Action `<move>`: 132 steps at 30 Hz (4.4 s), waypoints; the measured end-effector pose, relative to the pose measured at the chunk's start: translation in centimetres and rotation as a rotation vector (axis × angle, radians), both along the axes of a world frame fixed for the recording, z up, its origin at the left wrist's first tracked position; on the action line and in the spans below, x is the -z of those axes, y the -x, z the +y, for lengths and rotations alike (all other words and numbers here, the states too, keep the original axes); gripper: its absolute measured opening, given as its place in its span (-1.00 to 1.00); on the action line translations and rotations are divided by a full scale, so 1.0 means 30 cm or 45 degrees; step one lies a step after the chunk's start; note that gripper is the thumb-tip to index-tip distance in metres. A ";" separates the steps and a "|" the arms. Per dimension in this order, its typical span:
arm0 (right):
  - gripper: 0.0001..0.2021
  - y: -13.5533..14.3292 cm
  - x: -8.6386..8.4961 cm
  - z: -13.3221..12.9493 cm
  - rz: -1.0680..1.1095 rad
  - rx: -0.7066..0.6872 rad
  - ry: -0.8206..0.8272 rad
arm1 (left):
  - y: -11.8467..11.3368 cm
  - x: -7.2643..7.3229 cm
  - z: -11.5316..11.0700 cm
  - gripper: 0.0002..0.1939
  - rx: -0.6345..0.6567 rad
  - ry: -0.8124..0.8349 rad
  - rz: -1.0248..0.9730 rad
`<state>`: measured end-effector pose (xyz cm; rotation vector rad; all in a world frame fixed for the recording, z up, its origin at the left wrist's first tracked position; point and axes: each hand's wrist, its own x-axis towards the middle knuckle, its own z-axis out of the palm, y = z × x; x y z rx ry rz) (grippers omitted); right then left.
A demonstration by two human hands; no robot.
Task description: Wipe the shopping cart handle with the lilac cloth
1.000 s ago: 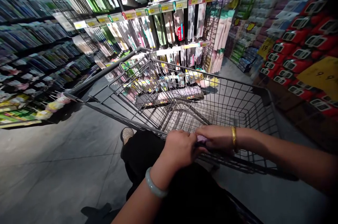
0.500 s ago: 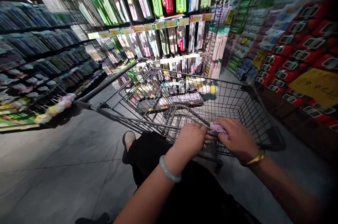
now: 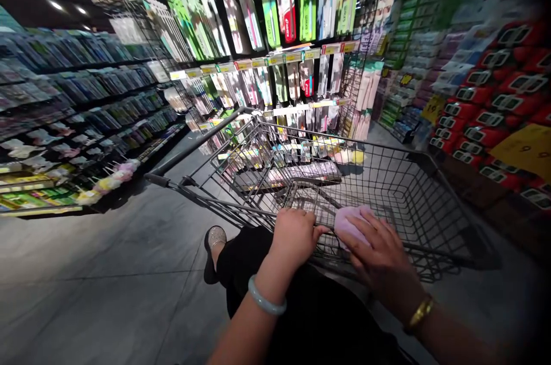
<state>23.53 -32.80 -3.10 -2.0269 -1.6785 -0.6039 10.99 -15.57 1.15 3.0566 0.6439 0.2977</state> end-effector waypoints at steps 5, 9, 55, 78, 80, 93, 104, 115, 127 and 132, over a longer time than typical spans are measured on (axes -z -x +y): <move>-0.60 0.055 0.032 0.079 -0.014 -0.003 -0.060 | 0.009 0.005 0.002 -0.75 -0.008 -0.032 0.005; -0.47 -0.062 0.035 0.014 -0.099 -0.188 0.057 | 0.013 0.009 -0.001 -0.63 -0.034 0.009 -0.015; -0.64 -0.103 0.102 -0.042 -0.112 0.050 -0.173 | 0.101 -0.029 0.059 -0.62 0.042 0.119 -0.117; -0.70 -0.024 -0.162 0.281 0.455 -0.654 0.453 | 0.169 -0.007 0.173 -0.46 -0.130 0.041 -0.025; -0.73 -0.078 -0.184 0.294 0.598 -0.734 0.625 | 0.186 0.006 0.166 -0.54 -0.106 0.064 -0.087; -0.55 -0.047 -0.113 0.523 1.624 -0.801 1.002 | 0.213 0.035 0.149 -0.72 -0.310 0.043 -0.128; -0.48 -0.021 0.124 0.589 2.335 -0.855 1.269 | 0.178 -0.045 0.170 -0.49 -0.186 0.240 -0.115; -0.71 -0.034 0.458 0.743 1.252 -1.083 0.838 | 0.126 0.014 0.169 -0.47 -0.289 0.394 0.118; -0.75 -0.235 0.801 0.998 0.084 -0.731 0.961 | 0.138 0.066 0.182 -0.44 -0.120 0.138 -0.117; -0.70 -0.210 0.814 0.951 0.047 -0.769 0.952 | 0.140 0.065 0.184 -0.47 -0.117 0.096 -0.157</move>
